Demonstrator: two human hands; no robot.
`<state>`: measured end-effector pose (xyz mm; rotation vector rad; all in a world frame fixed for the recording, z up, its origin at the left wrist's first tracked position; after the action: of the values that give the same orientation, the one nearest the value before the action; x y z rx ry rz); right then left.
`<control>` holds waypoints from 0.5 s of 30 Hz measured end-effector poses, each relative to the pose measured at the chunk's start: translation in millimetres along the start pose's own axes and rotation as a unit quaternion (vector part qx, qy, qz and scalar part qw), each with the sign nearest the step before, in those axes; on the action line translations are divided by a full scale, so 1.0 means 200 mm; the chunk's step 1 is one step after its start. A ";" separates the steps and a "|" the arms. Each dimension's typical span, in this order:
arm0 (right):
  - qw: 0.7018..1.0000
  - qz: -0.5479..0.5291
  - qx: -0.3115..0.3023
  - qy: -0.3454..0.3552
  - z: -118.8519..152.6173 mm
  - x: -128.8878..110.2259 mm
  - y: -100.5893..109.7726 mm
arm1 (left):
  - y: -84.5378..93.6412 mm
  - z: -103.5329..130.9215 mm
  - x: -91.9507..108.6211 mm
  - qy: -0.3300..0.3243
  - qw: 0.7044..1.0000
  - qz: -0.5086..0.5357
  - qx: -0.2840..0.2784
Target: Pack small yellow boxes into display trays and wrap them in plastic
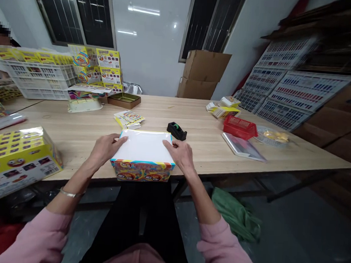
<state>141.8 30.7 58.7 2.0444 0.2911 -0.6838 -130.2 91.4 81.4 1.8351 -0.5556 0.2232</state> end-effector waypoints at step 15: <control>0.942 0.088 -0.118 0.303 0.25 -0.16 -0.12 | -0.20 0.26 0.21 -0.395 0.909 -0.105 -0.088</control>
<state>88.1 3.6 39.6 1.9719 0.5074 0.1068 -81.7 41.3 47.3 1.7450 -0.8841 -0.7311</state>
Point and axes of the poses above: each hand's wrist, its own z-axis away from the middle knuckle, its own y-axis out of the back of the hand, x = y × z, the point moved 1 cm from there along -z, towards the middle knuckle, and after that the axes turned 1 degree about x, right-handed, at the moved point
